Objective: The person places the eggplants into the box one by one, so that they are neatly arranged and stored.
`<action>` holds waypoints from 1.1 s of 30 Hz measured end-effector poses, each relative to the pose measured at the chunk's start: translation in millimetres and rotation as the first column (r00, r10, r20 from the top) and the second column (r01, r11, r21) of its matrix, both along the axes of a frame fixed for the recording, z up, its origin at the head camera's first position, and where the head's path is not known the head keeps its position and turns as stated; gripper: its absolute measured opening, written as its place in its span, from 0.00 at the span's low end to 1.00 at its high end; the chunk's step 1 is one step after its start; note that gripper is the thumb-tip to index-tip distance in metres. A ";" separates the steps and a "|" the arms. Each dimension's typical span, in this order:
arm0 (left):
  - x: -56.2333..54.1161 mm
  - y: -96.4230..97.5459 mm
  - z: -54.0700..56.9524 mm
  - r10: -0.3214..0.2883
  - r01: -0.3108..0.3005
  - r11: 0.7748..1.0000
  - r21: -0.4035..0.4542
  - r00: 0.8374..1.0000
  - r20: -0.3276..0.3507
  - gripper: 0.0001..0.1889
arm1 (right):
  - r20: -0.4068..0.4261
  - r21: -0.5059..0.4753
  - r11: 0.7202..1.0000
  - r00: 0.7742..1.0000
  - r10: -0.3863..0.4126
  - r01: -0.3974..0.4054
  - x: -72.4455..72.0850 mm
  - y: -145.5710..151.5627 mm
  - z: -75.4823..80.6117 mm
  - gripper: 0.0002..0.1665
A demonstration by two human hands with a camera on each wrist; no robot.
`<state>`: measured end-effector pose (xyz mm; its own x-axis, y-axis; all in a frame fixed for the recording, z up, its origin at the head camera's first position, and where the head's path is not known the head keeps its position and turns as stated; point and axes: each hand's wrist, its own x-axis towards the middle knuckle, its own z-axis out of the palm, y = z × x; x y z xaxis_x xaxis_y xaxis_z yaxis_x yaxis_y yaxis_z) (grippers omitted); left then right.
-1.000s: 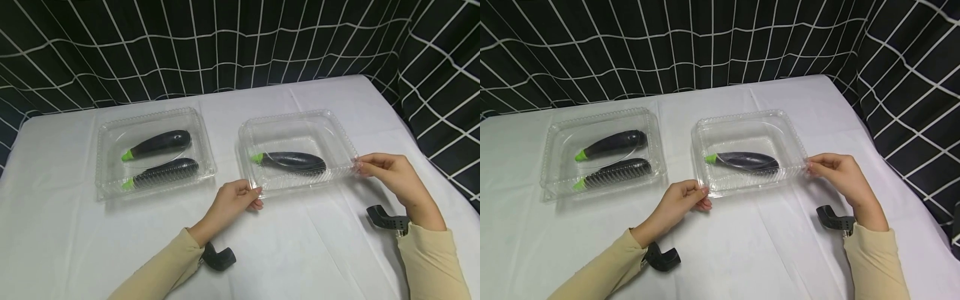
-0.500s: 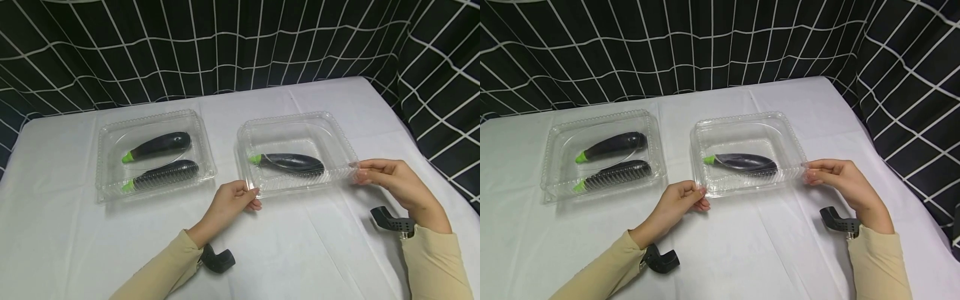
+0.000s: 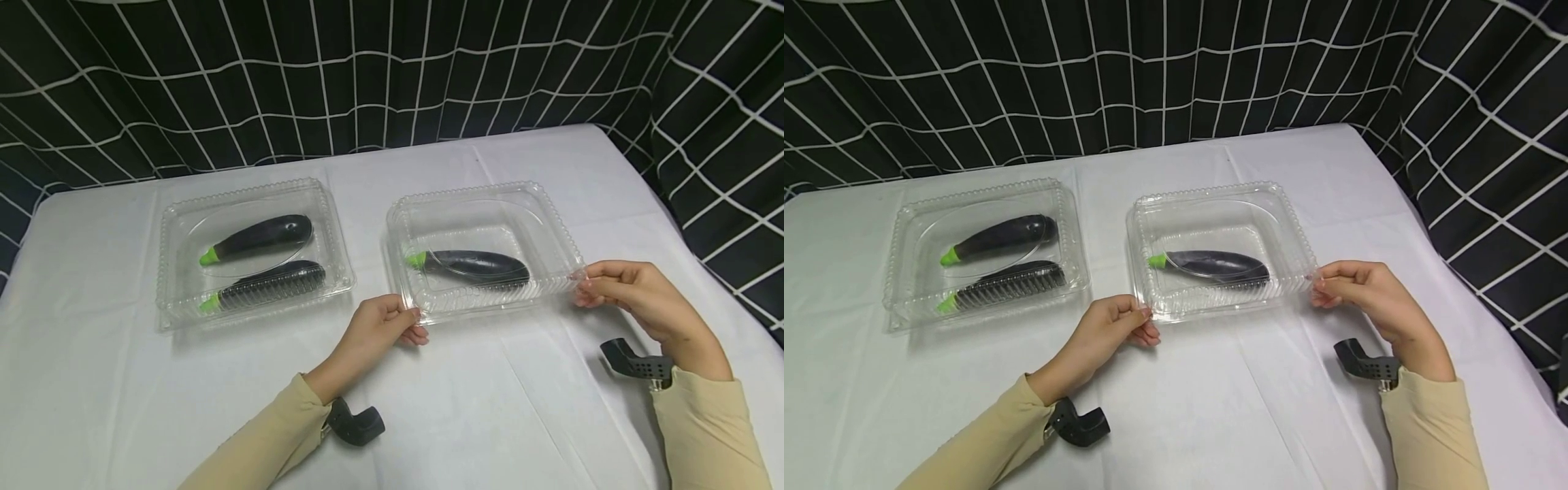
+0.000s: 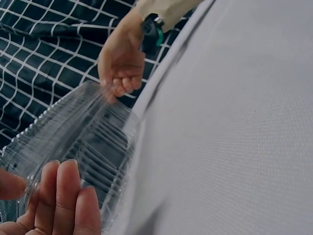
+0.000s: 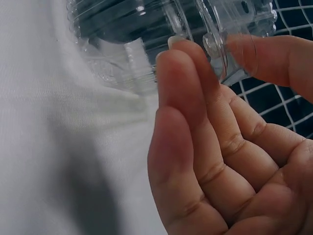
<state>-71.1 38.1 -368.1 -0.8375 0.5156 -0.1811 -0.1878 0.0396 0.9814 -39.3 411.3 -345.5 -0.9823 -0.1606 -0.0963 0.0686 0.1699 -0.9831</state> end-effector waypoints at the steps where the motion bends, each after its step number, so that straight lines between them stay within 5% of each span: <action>1: 0.0 -0.3 0.4 -0.003 0.003 1.000 0.004 1.000 0.006 0.08 | 0.000 -0.005 1.000 1.000 -0.002 0.002 0.1 -0.4 0.0 0.16; 20: -0.2 -4.5 2.0 -0.001 -0.003 0.999 0.053 0.997 0.076 0.08 | 0.009 -0.050 0.998 0.999 -0.047 0.048 -0.7 -5.7 -0.1 0.17; 33: -2.7 -7.5 2.6 0.043 -0.058 0.992 0.109 0.991 0.127 0.13 | 0.050 -0.180 0.980 0.995 -0.082 0.090 -7.1 -14.0 1.1 0.16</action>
